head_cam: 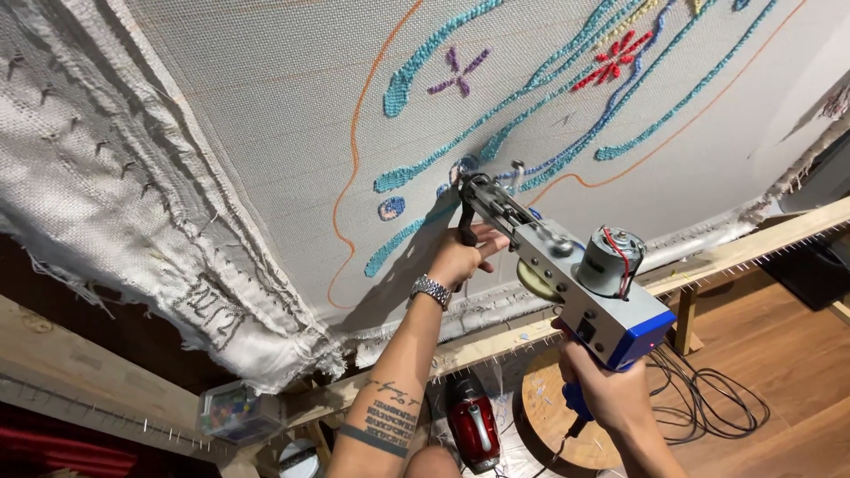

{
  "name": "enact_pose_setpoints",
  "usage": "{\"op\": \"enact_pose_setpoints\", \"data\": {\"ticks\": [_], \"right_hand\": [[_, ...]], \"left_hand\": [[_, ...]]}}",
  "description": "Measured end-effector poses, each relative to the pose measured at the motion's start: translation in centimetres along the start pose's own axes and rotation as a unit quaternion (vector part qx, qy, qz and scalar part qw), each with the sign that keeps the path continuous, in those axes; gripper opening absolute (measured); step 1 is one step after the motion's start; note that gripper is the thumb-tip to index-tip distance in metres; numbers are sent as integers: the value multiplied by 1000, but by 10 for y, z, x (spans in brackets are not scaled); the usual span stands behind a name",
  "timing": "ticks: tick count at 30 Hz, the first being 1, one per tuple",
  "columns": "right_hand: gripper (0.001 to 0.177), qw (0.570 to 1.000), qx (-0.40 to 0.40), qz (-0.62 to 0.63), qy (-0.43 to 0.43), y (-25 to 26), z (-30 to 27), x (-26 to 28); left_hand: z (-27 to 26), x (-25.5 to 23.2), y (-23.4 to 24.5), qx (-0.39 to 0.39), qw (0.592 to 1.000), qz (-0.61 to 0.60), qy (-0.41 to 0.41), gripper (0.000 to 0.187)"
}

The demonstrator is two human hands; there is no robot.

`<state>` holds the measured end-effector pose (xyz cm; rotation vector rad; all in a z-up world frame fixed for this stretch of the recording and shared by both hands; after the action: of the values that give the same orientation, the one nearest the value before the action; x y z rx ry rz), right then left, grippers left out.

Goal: Using a tufting gun to sew yarn into a canvas rug frame.

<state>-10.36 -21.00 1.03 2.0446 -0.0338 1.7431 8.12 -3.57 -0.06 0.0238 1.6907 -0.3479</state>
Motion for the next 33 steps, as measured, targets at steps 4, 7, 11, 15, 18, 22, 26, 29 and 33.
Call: {"op": "enact_pose_setpoints", "data": {"ticks": [4,7,11,15,18,22,26,29,33], "right_hand": [[10,1000,6,28,-7,-2,-5,16],[13,999,-4,47,4,1,-1,9],[12,997,6,61,49,2,0,12],[11,993,8,92,73,7,-7,19],[6,987,26,128,95,20,-9,13],[30,979,40,165,113,50,-10,4],[16,978,47,177,99,80,-14,-15],[30,979,58,161,112,93,-25,-14],[24,972,43,188,135,104,-33,-24]], "left_hand": [[9,1,4,-3,1000,9,-11,62],[11,2,1,-1,1000,-2,-8,62],[5,-3,-2,8,999,42,-14,67],[10,11,-4,-4,1000,15,8,66],[-1,19,-19,30,998,-55,11,54],[-26,13,-48,103,994,-25,25,13],[-51,15,-73,191,973,-131,9,38],[-76,2,-87,214,971,-103,-30,40],[-84,8,-93,218,971,-88,-31,25]]}}
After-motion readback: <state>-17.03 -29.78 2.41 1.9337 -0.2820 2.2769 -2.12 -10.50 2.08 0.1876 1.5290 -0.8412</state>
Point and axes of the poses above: each hand's wrist, its own z-axis towards the middle knuckle, its own y-axis out of the back of the hand, x = y × z, the point moved 6 cm from there along z, towards the middle knuckle, and after that the axes turned 15 degrees about -z, right-handed, at the moved point
